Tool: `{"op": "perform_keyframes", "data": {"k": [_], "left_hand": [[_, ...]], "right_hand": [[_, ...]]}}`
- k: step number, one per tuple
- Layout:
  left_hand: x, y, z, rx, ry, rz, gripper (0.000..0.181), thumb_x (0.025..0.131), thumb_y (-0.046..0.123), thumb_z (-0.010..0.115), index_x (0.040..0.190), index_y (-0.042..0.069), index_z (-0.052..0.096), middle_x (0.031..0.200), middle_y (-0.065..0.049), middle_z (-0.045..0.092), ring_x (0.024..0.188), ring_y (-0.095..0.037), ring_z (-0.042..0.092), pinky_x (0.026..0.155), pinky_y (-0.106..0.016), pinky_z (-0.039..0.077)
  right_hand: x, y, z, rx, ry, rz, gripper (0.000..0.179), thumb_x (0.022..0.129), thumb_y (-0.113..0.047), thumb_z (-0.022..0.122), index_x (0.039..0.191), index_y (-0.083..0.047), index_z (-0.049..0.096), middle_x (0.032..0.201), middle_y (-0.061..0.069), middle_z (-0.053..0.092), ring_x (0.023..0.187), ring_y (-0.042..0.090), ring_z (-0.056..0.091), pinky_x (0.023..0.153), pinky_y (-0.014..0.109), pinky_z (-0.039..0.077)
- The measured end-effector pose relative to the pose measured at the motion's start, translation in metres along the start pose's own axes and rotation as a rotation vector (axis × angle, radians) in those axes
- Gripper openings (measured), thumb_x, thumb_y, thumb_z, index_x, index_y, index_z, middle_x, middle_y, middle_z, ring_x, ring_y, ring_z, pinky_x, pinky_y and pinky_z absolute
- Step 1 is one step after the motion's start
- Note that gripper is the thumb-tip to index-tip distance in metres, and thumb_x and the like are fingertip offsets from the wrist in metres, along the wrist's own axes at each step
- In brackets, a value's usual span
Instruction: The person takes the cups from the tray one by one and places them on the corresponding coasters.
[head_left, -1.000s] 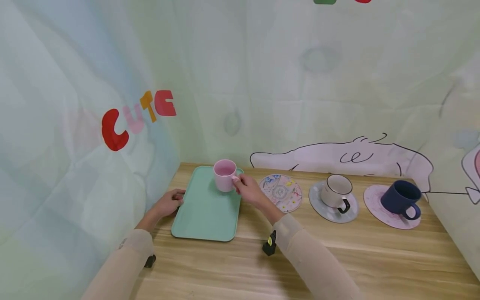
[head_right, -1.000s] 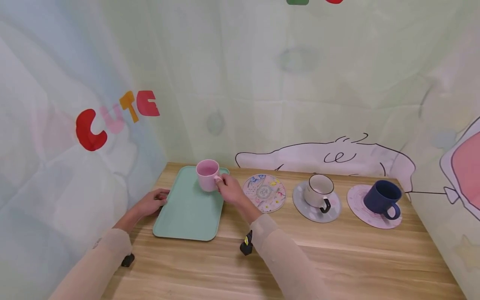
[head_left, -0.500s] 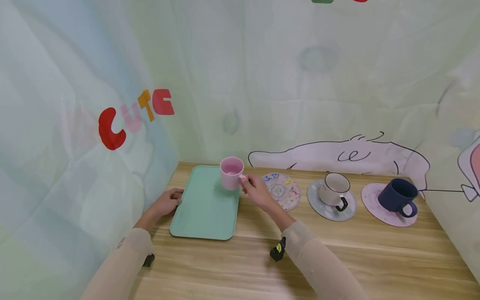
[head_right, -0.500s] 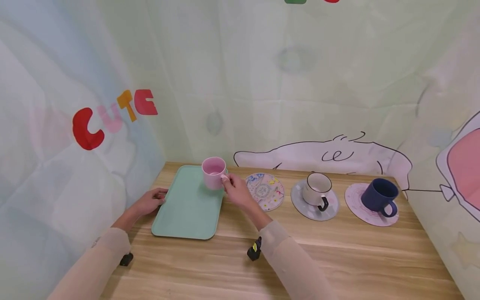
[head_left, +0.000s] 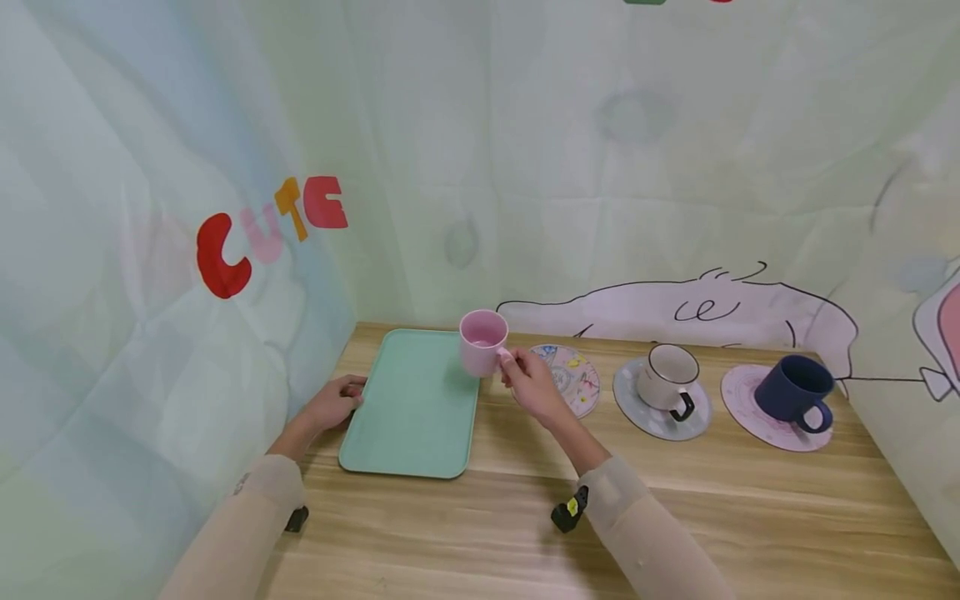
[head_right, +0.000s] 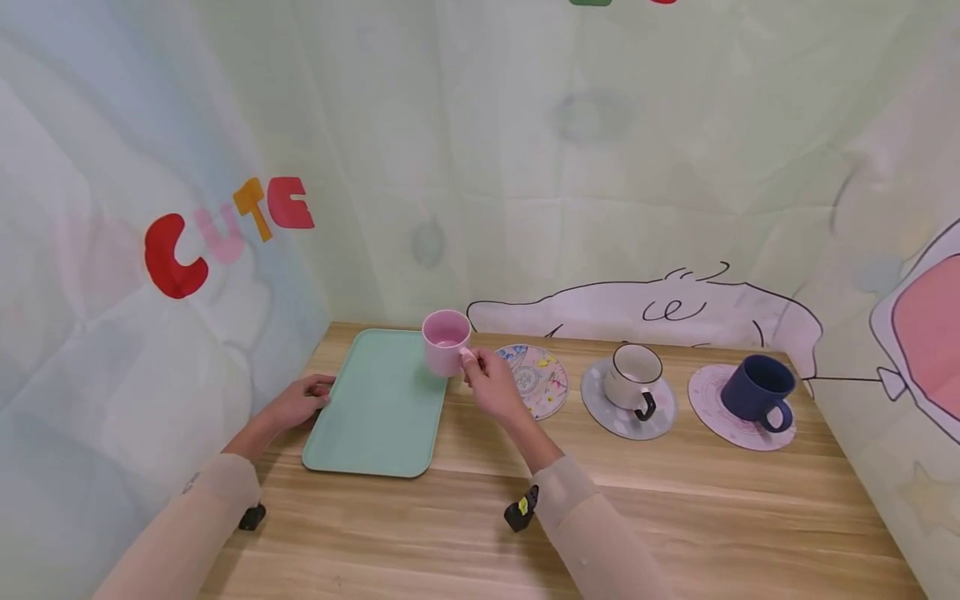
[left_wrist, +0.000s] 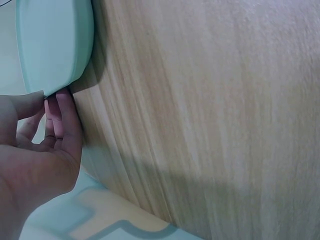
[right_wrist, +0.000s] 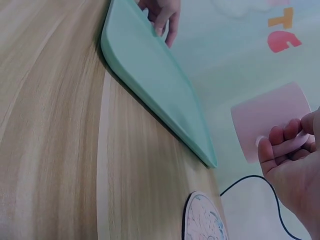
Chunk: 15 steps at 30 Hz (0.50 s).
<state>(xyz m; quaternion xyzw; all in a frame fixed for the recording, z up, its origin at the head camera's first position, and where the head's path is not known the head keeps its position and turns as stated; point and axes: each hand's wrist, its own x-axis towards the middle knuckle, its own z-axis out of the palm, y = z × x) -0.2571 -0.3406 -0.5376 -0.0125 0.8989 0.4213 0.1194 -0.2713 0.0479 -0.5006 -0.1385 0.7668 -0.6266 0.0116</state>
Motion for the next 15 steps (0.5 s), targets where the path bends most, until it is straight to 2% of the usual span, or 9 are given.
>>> {"op": "perform_keyframes", "data": {"k": [9, 15], "left_hand": [[0.0, -0.001, 0.001, -0.011, -0.006, -0.01, 0.047, 0.108, 0.004, 0.05, 0.152, -0.009, 0.044, 0.126, -0.027, 0.057, 0.113, -0.036, 0.055, 0.079, -0.034, 0.051], [-0.002, 0.001, 0.0, -0.008, -0.002, -0.008, 0.047, 0.108, 0.005, 0.05, 0.152, -0.01, 0.044, 0.125, -0.027, 0.057, 0.111, -0.035, 0.056, 0.077, -0.034, 0.051]], "right_hand": [[-0.009, -0.003, -0.01, 0.01, 0.044, -0.043, 0.025, 0.112, -0.012, 0.052, 0.105, 0.008, 0.064, 0.084, 0.009, 0.062, 0.079, 0.02, 0.058, 0.075, 0.038, 0.053], [-0.013, -0.003, -0.016, 0.002, 0.067, -0.051, 0.025, 0.112, -0.014, 0.053, 0.103, 0.008, 0.063, 0.086, 0.012, 0.062, 0.08, 0.02, 0.058, 0.073, 0.032, 0.052]]}}
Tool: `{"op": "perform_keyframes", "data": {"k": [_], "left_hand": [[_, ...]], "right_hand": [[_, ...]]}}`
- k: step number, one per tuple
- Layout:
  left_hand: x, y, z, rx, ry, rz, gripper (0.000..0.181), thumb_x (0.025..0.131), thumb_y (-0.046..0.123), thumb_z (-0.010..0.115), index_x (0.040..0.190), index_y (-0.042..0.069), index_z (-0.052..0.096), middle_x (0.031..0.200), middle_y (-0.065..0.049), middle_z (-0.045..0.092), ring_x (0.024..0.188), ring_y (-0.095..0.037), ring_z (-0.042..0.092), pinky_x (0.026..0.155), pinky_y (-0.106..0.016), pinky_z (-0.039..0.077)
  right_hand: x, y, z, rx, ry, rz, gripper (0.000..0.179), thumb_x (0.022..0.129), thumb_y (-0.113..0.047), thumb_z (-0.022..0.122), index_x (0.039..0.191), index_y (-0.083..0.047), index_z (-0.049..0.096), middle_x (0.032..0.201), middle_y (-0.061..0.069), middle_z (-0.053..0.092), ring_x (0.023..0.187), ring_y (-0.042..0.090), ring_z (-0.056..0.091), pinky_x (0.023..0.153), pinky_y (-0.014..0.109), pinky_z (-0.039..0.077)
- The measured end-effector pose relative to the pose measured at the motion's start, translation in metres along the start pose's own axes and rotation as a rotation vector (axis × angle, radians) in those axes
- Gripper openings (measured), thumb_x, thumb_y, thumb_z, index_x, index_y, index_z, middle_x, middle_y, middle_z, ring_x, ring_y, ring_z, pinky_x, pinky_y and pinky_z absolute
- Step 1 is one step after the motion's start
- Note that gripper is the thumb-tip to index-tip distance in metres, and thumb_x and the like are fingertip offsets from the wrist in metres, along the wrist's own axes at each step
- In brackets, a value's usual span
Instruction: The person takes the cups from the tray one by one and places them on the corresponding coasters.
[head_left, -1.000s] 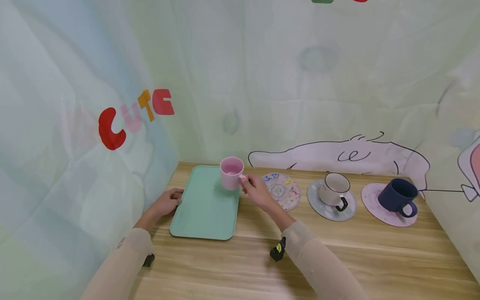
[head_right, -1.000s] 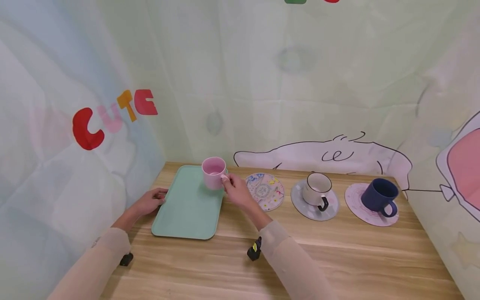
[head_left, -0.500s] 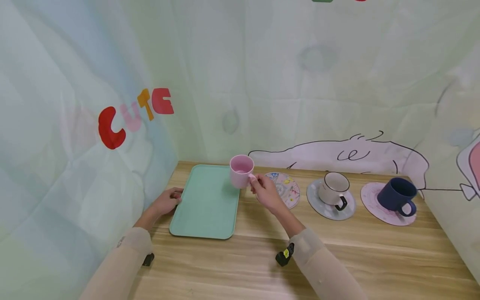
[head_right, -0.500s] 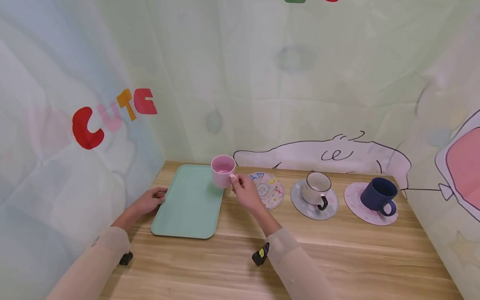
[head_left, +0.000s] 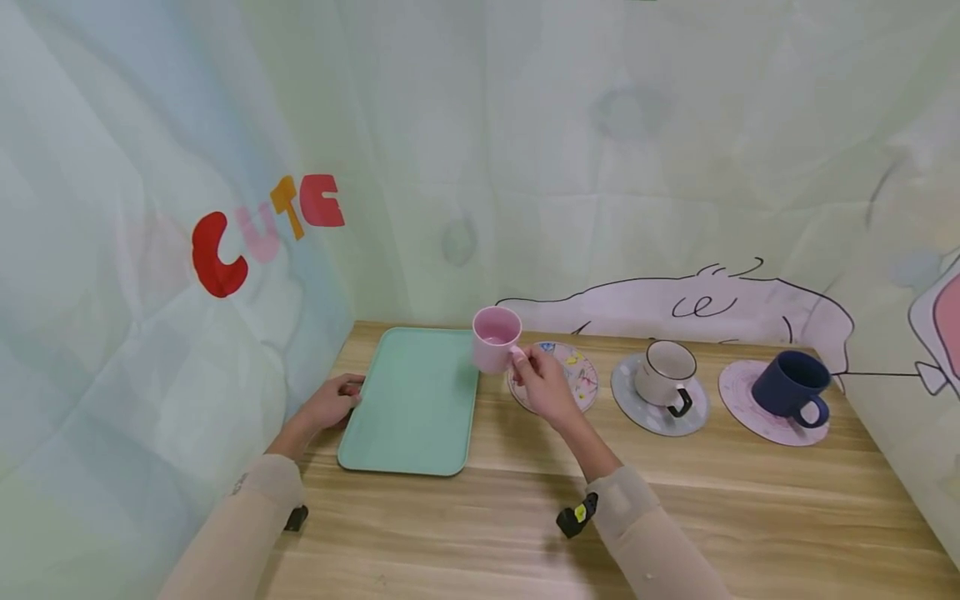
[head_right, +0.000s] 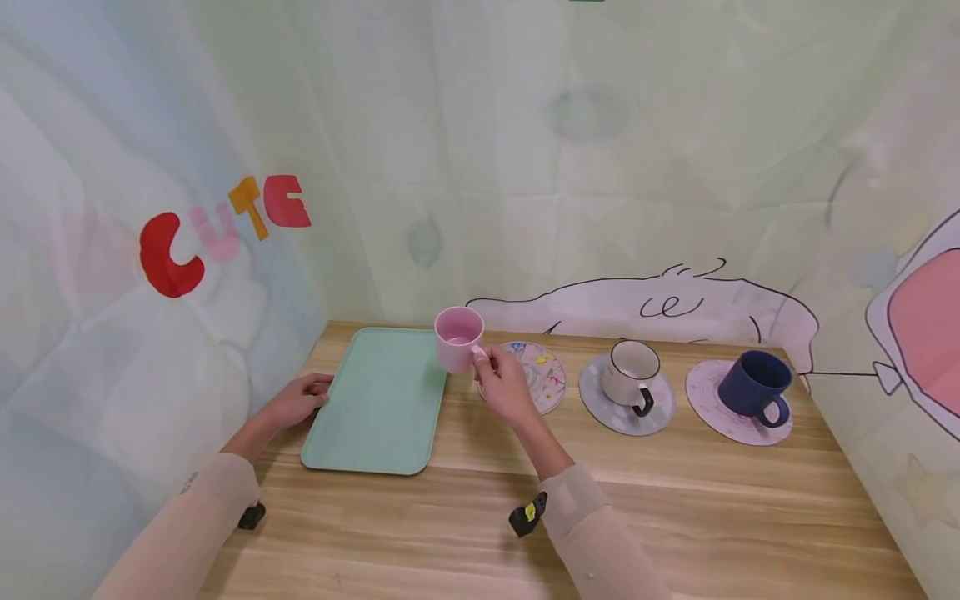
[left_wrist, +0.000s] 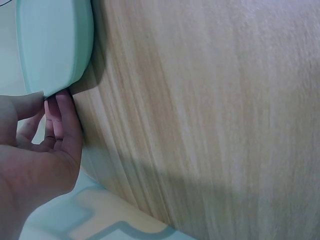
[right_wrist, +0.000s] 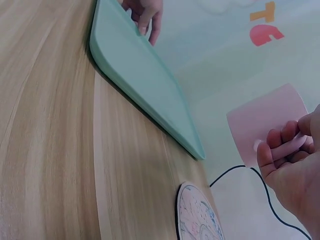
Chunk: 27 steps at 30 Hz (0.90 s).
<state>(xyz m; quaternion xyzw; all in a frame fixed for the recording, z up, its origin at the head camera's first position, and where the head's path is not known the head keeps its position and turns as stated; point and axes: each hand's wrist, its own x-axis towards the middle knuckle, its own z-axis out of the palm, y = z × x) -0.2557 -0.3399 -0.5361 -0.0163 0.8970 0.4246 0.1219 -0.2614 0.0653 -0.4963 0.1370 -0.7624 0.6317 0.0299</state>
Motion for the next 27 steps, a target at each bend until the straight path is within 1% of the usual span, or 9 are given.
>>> {"op": "perform_keyframes", "data": {"k": [4, 6, 9, 11, 15, 18, 23, 27], "left_hand": [[0.001, -0.001, -0.001, 0.006, -0.004, -0.003, 0.047, 0.108, 0.004, 0.05, 0.152, -0.01, 0.044, 0.125, -0.028, 0.057, 0.111, -0.036, 0.056, 0.077, -0.034, 0.051], [0.001, -0.002, -0.001, 0.006, -0.007, -0.008, 0.047, 0.108, 0.004, 0.05, 0.152, -0.01, 0.044, 0.126, -0.028, 0.057, 0.111, -0.036, 0.056, 0.077, -0.033, 0.051], [0.003, -0.003, -0.001, 0.005, -0.008, -0.009, 0.048, 0.108, 0.005, 0.049, 0.153, -0.009, 0.043, 0.127, -0.027, 0.057, 0.113, -0.036, 0.055, 0.078, -0.032, 0.05], [0.004, -0.004, -0.001, 0.008, -0.008, -0.008, 0.048, 0.108, 0.005, 0.048, 0.153, -0.009, 0.043, 0.127, -0.027, 0.057, 0.113, -0.035, 0.055, 0.079, -0.032, 0.05], [0.006, -0.007, -0.001, 0.006, -0.004, -0.01, 0.049, 0.107, 0.007, 0.049, 0.153, -0.008, 0.044, 0.126, -0.026, 0.057, 0.111, -0.034, 0.055, 0.079, -0.032, 0.05], [0.006, -0.007, -0.001, 0.008, -0.008, -0.014, 0.049, 0.107, 0.007, 0.049, 0.153, -0.008, 0.044, 0.128, -0.026, 0.058, 0.113, -0.035, 0.056, 0.081, -0.033, 0.05], [0.005, -0.005, -0.001, 0.024, -0.014, -0.009, 0.048, 0.108, 0.006, 0.05, 0.153, -0.009, 0.043, 0.13, -0.029, 0.057, 0.117, -0.037, 0.056, 0.083, -0.035, 0.05], [0.004, -0.004, -0.001, 0.022, -0.014, -0.005, 0.048, 0.108, 0.006, 0.05, 0.153, -0.01, 0.042, 0.13, -0.029, 0.057, 0.116, -0.037, 0.056, 0.082, -0.034, 0.05]], "right_hand": [[-0.003, 0.0, -0.004, 0.0, 0.029, -0.009, 0.025, 0.112, -0.013, 0.053, 0.101, 0.007, 0.063, 0.084, 0.013, 0.062, 0.078, 0.021, 0.058, 0.072, 0.035, 0.052], [-0.004, 0.001, -0.006, 0.016, 0.042, -0.012, 0.026, 0.112, -0.014, 0.053, 0.101, 0.008, 0.063, 0.084, 0.013, 0.061, 0.079, 0.021, 0.057, 0.073, 0.04, 0.053], [-0.005, 0.004, -0.009, 0.033, 0.059, -0.007, 0.029, 0.112, -0.016, 0.054, 0.103, 0.01, 0.063, 0.085, 0.012, 0.061, 0.079, 0.02, 0.056, 0.076, 0.043, 0.053], [-0.006, 0.005, -0.011, 0.037, 0.07, -0.002, 0.032, 0.112, -0.019, 0.054, 0.104, 0.011, 0.063, 0.086, 0.012, 0.061, 0.08, 0.019, 0.056, 0.076, 0.043, 0.053], [-0.009, 0.007, -0.017, 0.034, 0.089, 0.011, 0.033, 0.112, -0.022, 0.056, 0.104, 0.009, 0.065, 0.088, 0.015, 0.062, 0.081, 0.021, 0.056, 0.075, 0.036, 0.052], [-0.011, 0.007, -0.021, 0.032, 0.099, 0.025, 0.031, 0.111, -0.023, 0.057, 0.105, 0.007, 0.066, 0.091, 0.018, 0.063, 0.083, 0.022, 0.056, 0.074, 0.032, 0.051], [-0.013, 0.009, -0.026, 0.039, 0.113, 0.05, 0.032, 0.112, -0.021, 0.056, 0.108, 0.009, 0.066, 0.096, 0.023, 0.065, 0.086, 0.024, 0.058, 0.077, 0.033, 0.054], [-0.015, 0.011, -0.03, 0.049, 0.133, 0.052, 0.033, 0.111, -0.022, 0.059, 0.107, 0.009, 0.066, 0.094, 0.023, 0.066, 0.085, 0.024, 0.059, 0.077, 0.034, 0.054]]}}
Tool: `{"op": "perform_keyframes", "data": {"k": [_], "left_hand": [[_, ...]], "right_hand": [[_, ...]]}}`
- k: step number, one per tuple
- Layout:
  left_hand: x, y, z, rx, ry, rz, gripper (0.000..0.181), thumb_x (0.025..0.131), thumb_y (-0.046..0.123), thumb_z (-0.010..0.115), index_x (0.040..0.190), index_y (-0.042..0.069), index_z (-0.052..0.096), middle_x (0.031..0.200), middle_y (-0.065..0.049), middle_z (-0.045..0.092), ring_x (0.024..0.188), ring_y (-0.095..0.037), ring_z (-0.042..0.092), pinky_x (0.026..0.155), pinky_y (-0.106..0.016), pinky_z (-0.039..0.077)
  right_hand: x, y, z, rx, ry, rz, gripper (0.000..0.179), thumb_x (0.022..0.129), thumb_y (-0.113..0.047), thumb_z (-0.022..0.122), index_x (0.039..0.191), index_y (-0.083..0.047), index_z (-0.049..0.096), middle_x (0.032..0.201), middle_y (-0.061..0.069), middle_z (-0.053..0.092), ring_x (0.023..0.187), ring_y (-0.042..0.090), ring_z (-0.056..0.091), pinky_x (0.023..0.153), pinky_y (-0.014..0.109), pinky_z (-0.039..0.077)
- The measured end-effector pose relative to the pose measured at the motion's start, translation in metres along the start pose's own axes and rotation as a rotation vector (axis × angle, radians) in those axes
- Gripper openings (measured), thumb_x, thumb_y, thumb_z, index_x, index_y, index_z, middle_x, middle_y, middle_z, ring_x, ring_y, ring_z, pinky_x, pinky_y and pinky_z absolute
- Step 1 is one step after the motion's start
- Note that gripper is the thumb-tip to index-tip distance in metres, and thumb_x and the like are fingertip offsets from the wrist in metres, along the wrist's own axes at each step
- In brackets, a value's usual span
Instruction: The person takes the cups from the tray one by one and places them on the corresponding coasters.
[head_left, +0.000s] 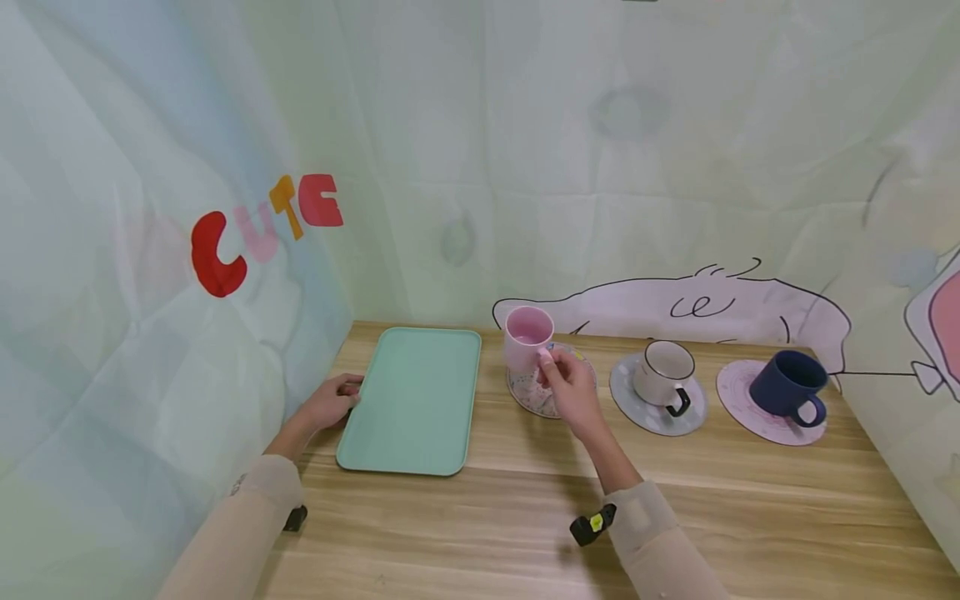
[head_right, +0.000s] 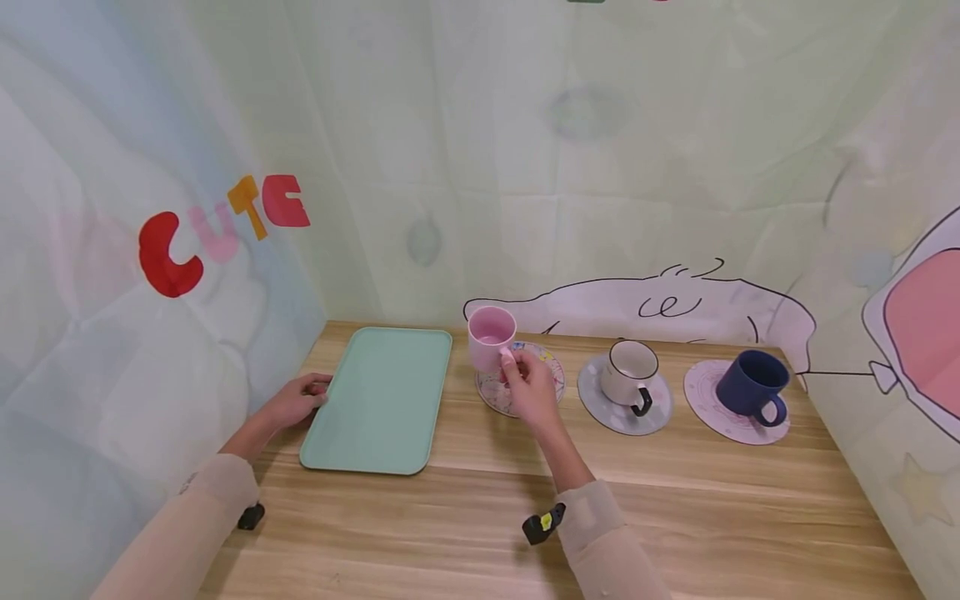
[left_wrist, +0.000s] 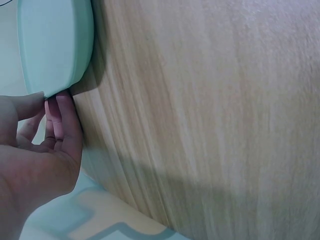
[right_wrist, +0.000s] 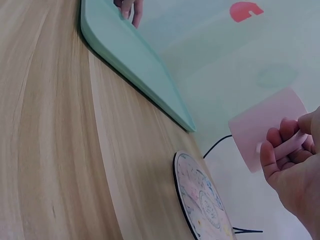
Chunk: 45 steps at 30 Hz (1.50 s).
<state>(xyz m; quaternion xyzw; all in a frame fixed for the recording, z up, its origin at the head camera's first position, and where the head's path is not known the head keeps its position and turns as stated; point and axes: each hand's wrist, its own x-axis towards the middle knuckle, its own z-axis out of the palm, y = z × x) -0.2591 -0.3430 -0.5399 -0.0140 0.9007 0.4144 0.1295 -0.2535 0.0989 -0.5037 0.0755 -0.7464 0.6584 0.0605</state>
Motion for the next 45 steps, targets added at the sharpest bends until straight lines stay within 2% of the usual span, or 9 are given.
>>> {"op": "perform_keyframes", "data": {"k": [5, 9, 16, 21, 23, 30, 33, 38, 45], "left_hand": [[0.0, 0.0, 0.0, -0.007, 0.002, -0.003, 0.048, 0.108, 0.006, 0.049, 0.154, -0.009, 0.043, 0.133, -0.03, 0.056, 0.117, -0.037, 0.056, 0.081, -0.035, 0.051], [0.002, -0.002, 0.001, -0.009, 0.002, -0.012, 0.048, 0.109, 0.007, 0.048, 0.154, -0.007, 0.043, 0.135, -0.03, 0.056, 0.119, -0.038, 0.055, 0.083, -0.035, 0.052], [0.0, 0.0, 0.001, -0.017, 0.004, -0.011, 0.048, 0.109, 0.006, 0.048, 0.154, -0.008, 0.043, 0.136, -0.031, 0.055, 0.12, -0.039, 0.055, 0.085, -0.037, 0.051], [0.0, 0.001, 0.001, -0.005, 0.012, 0.001, 0.047, 0.108, 0.006, 0.049, 0.153, -0.009, 0.043, 0.134, -0.031, 0.056, 0.12, -0.04, 0.056, 0.091, -0.042, 0.05], [0.0, 0.001, 0.002, -0.002, 0.013, -0.001, 0.047, 0.108, 0.006, 0.049, 0.153, -0.009, 0.043, 0.134, -0.031, 0.056, 0.121, -0.04, 0.055, 0.092, -0.043, 0.05], [-0.001, 0.002, 0.002, 0.015, 0.023, -0.014, 0.047, 0.108, 0.006, 0.05, 0.153, -0.007, 0.045, 0.132, -0.028, 0.058, 0.118, -0.038, 0.055, 0.092, -0.042, 0.049], [-0.001, 0.003, 0.0, 0.016, 0.023, -0.006, 0.047, 0.108, 0.006, 0.05, 0.153, -0.008, 0.045, 0.131, -0.029, 0.058, 0.118, -0.039, 0.055, 0.093, -0.044, 0.049], [-0.001, 0.003, 0.0, 0.02, 0.023, -0.004, 0.046, 0.109, 0.005, 0.049, 0.153, -0.009, 0.044, 0.131, -0.029, 0.058, 0.118, -0.039, 0.055, 0.095, -0.045, 0.048], [-0.001, 0.002, 0.001, 0.015, 0.02, -0.001, 0.047, 0.108, 0.004, 0.049, 0.153, -0.009, 0.044, 0.131, -0.03, 0.058, 0.118, -0.04, 0.056, 0.095, -0.046, 0.049]], "right_hand": [[-0.002, 0.005, -0.004, 0.003, 0.021, 0.01, 0.033, 0.11, -0.024, 0.06, 0.104, 0.008, 0.066, 0.091, 0.018, 0.065, 0.085, 0.021, 0.06, 0.076, 0.029, 0.055], [-0.004, 0.009, -0.006, -0.001, 0.041, 0.024, 0.028, 0.11, -0.022, 0.06, 0.103, 0.004, 0.067, 0.092, 0.016, 0.066, 0.086, 0.022, 0.062, 0.079, 0.032, 0.057], [-0.007, 0.016, -0.009, 0.019, 0.071, 0.072, 0.024, 0.109, -0.018, 0.061, 0.107, 0.004, 0.068, 0.095, 0.019, 0.069, 0.086, 0.02, 0.066, 0.081, 0.033, 0.06], [-0.009, 0.023, -0.011, 0.027, 0.087, 0.127, 0.025, 0.108, -0.018, 0.063, 0.11, 0.006, 0.068, 0.1, 0.025, 0.071, 0.09, 0.027, 0.068, 0.091, 0.048, 0.059], [-0.01, 0.025, -0.011, 0.021, 0.097, 0.137, 0.025, 0.108, -0.018, 0.063, 0.111, 0.006, 0.068, 0.101, 0.025, 0.072, 0.092, 0.028, 0.068, 0.092, 0.049, 0.059], [-0.012, 0.038, -0.013, -0.012, 0.123, 0.151, 0.022, 0.107, -0.019, 0.065, 0.11, 0.002, 0.071, 0.096, 0.016, 0.074, 0.089, 0.021, 0.069, 0.083, 0.032, 0.06], [-0.013, 0.04, -0.012, -0.012, 0.13, 0.168, 0.021, 0.107, -0.018, 0.065, 0.11, 0.002, 0.071, 0.096, 0.016, 0.075, 0.09, 0.02, 0.069, 0.083, 0.032, 0.06], [-0.015, 0.043, -0.01, -0.001, 0.144, 0.192, 0.022, 0.108, -0.017, 0.064, 0.114, 0.003, 0.071, 0.1, 0.018, 0.075, 0.093, 0.023, 0.071, 0.089, 0.038, 0.061], [-0.016, 0.051, -0.005, -0.003, 0.173, 0.198, 0.023, 0.108, -0.019, 0.064, 0.114, 0.002, 0.071, 0.101, 0.017, 0.076, 0.096, 0.024, 0.072, 0.086, 0.03, 0.06]]}}
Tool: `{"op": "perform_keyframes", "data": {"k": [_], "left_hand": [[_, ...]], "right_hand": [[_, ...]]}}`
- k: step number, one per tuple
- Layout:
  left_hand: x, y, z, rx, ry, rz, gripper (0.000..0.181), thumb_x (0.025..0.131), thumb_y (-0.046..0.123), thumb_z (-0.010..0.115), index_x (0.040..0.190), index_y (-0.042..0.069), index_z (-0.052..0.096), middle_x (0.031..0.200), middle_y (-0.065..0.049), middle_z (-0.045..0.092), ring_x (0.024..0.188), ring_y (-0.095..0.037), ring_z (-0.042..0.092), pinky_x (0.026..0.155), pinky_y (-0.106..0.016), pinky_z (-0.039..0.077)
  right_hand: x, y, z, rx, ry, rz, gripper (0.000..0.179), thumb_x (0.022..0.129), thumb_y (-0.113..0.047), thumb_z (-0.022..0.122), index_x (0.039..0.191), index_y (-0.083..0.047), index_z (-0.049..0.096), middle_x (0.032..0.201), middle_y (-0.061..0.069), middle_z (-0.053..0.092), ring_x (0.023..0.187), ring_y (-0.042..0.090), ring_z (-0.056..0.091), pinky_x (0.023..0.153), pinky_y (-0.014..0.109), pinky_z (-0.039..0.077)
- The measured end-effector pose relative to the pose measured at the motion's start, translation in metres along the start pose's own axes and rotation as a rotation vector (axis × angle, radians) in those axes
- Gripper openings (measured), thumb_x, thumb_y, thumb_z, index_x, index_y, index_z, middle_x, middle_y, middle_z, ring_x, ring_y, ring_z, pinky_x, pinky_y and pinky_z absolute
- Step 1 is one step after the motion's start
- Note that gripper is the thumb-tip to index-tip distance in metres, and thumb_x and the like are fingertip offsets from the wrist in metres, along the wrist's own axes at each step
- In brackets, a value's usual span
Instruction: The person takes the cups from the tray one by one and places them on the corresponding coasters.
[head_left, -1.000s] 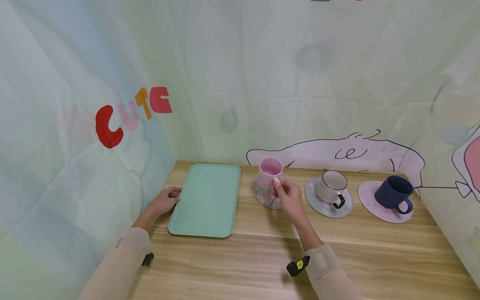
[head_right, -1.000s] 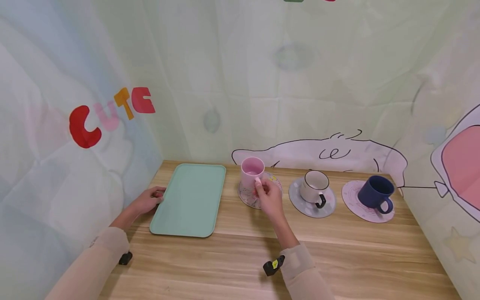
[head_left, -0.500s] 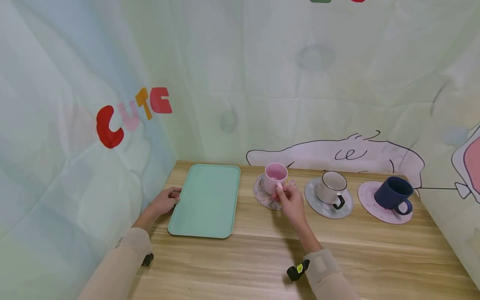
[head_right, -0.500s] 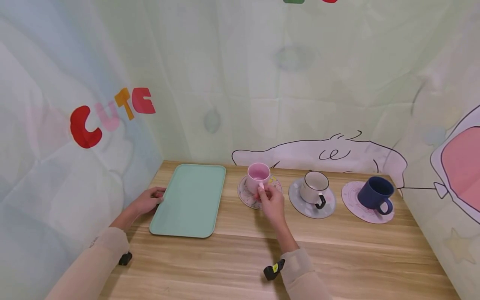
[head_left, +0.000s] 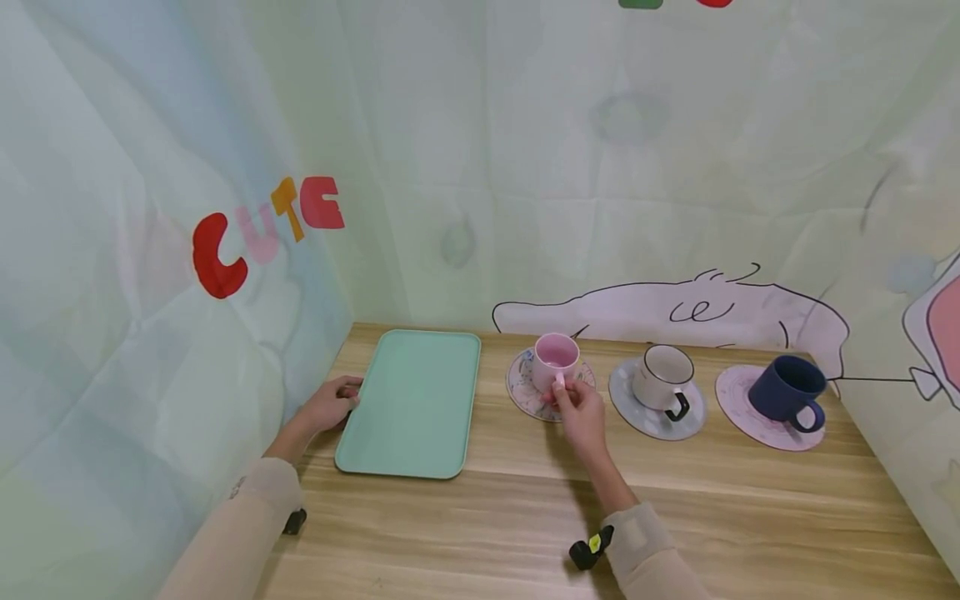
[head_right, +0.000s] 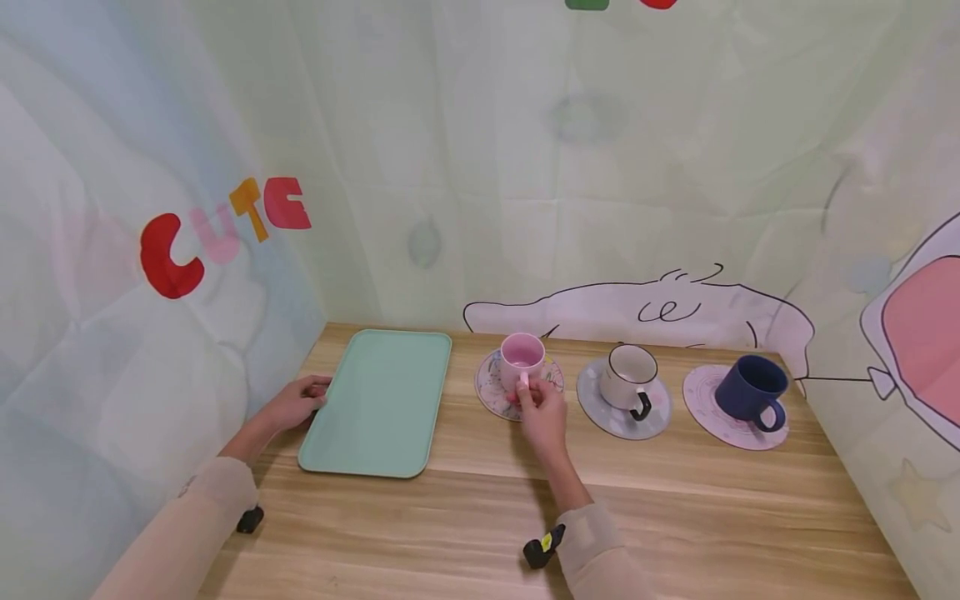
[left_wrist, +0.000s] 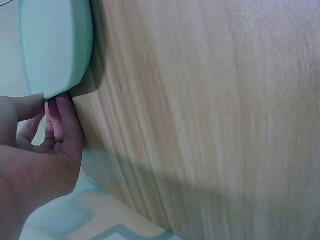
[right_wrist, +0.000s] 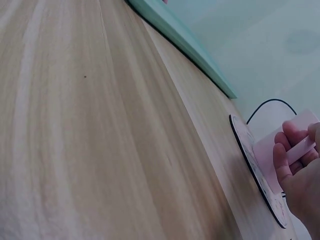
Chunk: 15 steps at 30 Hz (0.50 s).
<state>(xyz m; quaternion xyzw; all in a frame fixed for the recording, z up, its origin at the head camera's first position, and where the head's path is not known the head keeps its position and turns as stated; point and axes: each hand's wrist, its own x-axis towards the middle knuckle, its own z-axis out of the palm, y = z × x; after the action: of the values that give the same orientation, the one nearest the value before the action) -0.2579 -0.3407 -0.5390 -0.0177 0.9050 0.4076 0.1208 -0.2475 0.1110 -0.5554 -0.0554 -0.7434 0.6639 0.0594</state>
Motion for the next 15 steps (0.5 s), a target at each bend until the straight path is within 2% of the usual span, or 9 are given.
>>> {"op": "perform_keyframes", "data": {"k": [8, 15], "left_hand": [[-0.0035, 0.0048, -0.0011, -0.006, 0.002, 0.001, 0.047, 0.108, 0.004, 0.048, 0.154, -0.009, 0.043, 0.134, -0.031, 0.056, 0.12, -0.041, 0.055, 0.096, -0.048, 0.048], [-0.0042, 0.0055, -0.0011, 0.024, -0.001, 0.013, 0.047, 0.108, 0.005, 0.048, 0.153, -0.01, 0.043, 0.137, -0.034, 0.055, 0.124, -0.045, 0.053, 0.101, -0.054, 0.046]], "right_hand": [[-0.0003, 0.0012, 0.002, 0.022, 0.009, -0.039, 0.022, 0.107, -0.016, 0.064, 0.113, 0.005, 0.07, 0.102, 0.021, 0.075, 0.095, 0.027, 0.072, 0.086, 0.034, 0.061], [0.0004, 0.0023, 0.0015, 0.007, -0.021, -0.018, 0.025, 0.109, -0.02, 0.062, 0.116, 0.003, 0.068, 0.105, 0.02, 0.075, 0.099, 0.027, 0.071, 0.091, 0.038, 0.06]]}}
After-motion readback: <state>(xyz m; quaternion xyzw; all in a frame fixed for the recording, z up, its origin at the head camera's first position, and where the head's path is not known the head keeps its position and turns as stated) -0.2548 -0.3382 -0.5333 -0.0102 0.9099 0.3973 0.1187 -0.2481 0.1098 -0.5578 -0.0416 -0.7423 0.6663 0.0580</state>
